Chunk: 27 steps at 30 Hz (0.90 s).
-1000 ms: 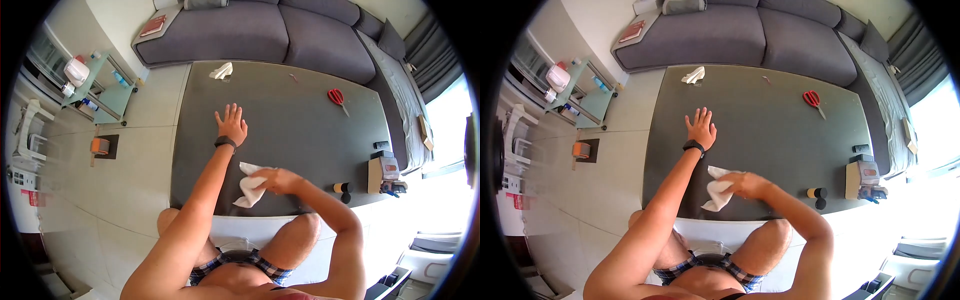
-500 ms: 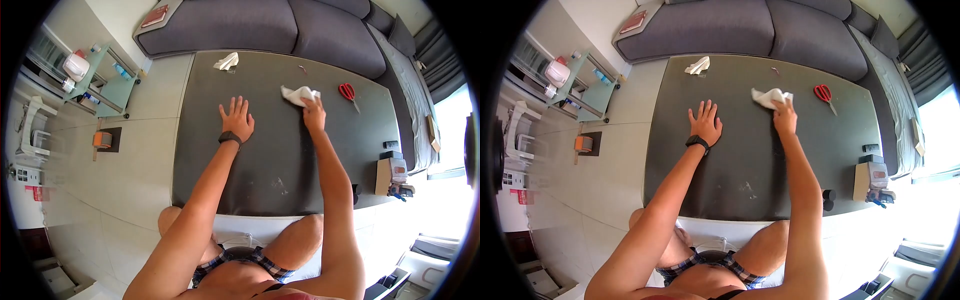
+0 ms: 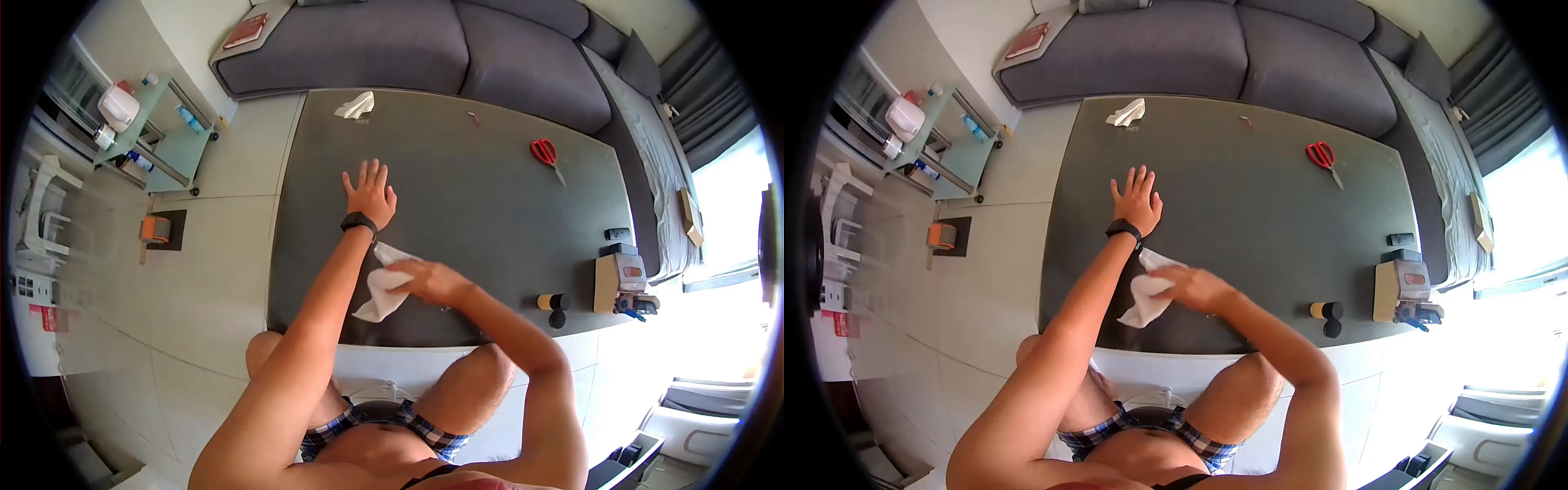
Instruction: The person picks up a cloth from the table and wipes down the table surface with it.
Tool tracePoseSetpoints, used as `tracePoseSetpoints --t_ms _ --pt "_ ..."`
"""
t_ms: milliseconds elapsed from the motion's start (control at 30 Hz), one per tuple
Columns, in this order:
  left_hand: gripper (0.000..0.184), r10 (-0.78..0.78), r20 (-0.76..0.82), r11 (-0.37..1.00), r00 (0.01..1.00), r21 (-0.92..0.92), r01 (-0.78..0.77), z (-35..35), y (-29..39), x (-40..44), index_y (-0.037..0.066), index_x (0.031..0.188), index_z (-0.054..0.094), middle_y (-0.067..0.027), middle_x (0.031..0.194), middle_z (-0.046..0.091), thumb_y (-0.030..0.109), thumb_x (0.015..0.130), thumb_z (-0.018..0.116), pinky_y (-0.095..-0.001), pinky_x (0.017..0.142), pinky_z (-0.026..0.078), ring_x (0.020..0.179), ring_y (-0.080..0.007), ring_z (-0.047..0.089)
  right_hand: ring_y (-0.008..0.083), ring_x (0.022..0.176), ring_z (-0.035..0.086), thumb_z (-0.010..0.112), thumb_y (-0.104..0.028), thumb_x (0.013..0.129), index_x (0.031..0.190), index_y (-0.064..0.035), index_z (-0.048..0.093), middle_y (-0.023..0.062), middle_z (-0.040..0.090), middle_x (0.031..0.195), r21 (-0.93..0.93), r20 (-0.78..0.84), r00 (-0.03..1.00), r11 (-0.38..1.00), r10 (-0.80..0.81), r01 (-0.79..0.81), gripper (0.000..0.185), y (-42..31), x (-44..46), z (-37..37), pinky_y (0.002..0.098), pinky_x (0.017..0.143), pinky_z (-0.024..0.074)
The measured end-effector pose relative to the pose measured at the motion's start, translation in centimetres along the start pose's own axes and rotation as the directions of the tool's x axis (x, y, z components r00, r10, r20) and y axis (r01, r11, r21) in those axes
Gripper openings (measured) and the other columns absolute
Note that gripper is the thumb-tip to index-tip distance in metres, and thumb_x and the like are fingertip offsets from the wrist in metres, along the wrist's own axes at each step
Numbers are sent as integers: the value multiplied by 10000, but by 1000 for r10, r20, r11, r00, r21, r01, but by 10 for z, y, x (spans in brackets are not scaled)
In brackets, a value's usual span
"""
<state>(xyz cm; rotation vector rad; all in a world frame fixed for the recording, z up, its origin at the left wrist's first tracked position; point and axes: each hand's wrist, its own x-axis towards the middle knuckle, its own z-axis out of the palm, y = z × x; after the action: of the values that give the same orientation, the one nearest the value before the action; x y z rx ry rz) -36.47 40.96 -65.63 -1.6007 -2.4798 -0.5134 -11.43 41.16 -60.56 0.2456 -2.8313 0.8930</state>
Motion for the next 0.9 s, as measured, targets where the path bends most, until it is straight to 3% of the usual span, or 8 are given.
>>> tracePoseSetpoints --t_ms 100,233,267,333,467,567,733,900 --pt "555 -5 15 1000 1000 -2 6 -1 -1 2 124 1524 514 -77 1655 423 300 997 516 -700 1236 162 1558 -297 329 346 1405 540 718 16 746 1281 -260 753 132 534 1554 -118 -24 990 983 137 -139 603 49 2 -28 405 1116 518" --pt "543 -6 35 1000 999 -1 6 -9 1 1 115 1521 512 -85 1660 409 296 1009 505 -688 1243 162 1563 -297 318 379 1359 561 647 30 847 1290 -248 723 183 557 1486 -229 -365 892 903 268 -365 528 136 8 -67 397 1129 497" --pt "541 -7 44 1000 999 -6 7 -12 2 1 109 1521 509 -90 1662 406 294 1014 501 -684 1244 161 1564 -297 313 408 1291 593 618 49 864 1251 -220 734 195 583 1410 -126 -457 768 823 448 -555 486 135 12 -83 421 1083 527" --pt "544 -9 43 1000 999 -4 9 -8 1 1 100 1527 503 -99 1667 397 296 1019 492 -683 1245 152 1568 -300 306 424 1211 628 593 79 858 1227 -198 741 202 580 1376 -28 -637 606 771 478 -637 485 166 5 -93 447 1047 546" --pt "559 -3 29 1000 1000 -19 4 -3 0 -1 105 1541 493 -96 1666 400 295 1015 491 -689 1246 135 1571 -294 301 443 1119 663 618 49 872 1213 -176 745 186 599 1350 73 -642 445 628 624 -775 428 154 20 -70 484 974 568" --pt "557 5 -11 1000 1000 -3 -5 2 -1 1 109 1531 504 -93 1663 407 300 1008 503 -698 1241 135 1567 -291 312 406 1148 666 612 15 861 1172 -194 768 201 638 1303 -141 -573 688 773 446 -619 406 89 34 -31 473 971 576" --pt "539 2 -21 1000 1000 -14 -3 0 0 0 108 1505 526 -91 1643 437 286 997 515 -707 1231 151 1553 -296 341 353 1409 541 711 3 783 1158 -201 787 180 544 1515 -51 -143 942 948 305 -315 434 -13 7 20 409 1109 532" --pt "528 27 -68 1000 997 4 -27 6 -3 0 102 1475 546 -102 1618 458 290 982 525 -721 1214 184 1532 -308 366 318 1459 498 757 29 718 1167 -179 792 92 538 1545 -57 35 995 995 88 -86 496 -19 -20 -1 403 1142 512"
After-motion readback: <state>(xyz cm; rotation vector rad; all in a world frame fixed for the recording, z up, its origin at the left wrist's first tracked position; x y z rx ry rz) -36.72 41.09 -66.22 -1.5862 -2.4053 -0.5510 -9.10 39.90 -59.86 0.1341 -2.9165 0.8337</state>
